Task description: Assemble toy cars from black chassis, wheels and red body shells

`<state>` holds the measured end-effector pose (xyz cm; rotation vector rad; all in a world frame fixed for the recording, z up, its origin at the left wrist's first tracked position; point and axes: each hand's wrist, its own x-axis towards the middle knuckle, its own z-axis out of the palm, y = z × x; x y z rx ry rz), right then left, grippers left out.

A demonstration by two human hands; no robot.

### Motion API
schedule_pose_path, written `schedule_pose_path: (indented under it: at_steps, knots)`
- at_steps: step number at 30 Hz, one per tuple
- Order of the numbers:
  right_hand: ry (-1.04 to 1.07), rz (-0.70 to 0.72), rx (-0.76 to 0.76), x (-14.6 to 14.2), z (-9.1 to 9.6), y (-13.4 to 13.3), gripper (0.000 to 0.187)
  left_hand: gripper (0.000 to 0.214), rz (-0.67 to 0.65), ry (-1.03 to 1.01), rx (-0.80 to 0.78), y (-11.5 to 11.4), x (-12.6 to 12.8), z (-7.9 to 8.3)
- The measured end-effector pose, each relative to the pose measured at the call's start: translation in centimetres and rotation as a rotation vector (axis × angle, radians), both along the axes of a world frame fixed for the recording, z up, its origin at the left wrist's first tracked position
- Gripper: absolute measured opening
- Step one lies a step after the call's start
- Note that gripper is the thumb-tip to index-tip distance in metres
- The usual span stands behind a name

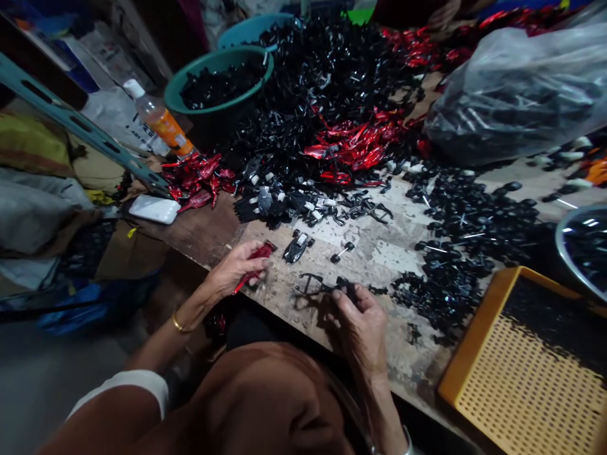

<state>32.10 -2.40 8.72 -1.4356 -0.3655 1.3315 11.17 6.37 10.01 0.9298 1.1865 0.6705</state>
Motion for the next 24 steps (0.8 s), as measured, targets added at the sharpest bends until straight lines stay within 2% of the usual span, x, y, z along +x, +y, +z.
schedule_pose_path:
  at_steps: [2,5,8,11,17,24]
  knots:
    - [-0.035,0.014,0.014,-0.1,0.5,0.3,0.034,0.036,-0.097,-0.173,-0.175,-0.6,1.5,-0.2]
    - [-0.077,-0.015,0.019,0.2,0.6,0.4,0.033,0.028,-0.135,-0.348,-0.258,-1.3,3.2,-1.0]
    - [-0.065,-0.083,0.016,0.3,0.1,0.1,0.036,0.018,-0.083,-0.437,-0.233,-1.7,4.6,-1.7]
    - [-0.018,-0.158,0.026,-0.1,-0.5,-0.2,0.041,0.020,0.032,-0.476,-0.184,-2.0,5.9,-2.2]
    - [0.034,-0.179,0.002,-1.4,-0.6,-0.3,0.041,0.015,0.262,-0.521,-0.177,-2.4,7.4,-2.6]
    - [0.045,-0.169,0.007,-2.3,-0.7,0.2,0.039,0.024,0.238,-0.573,-0.095,-2.9,7.6,-2.5]
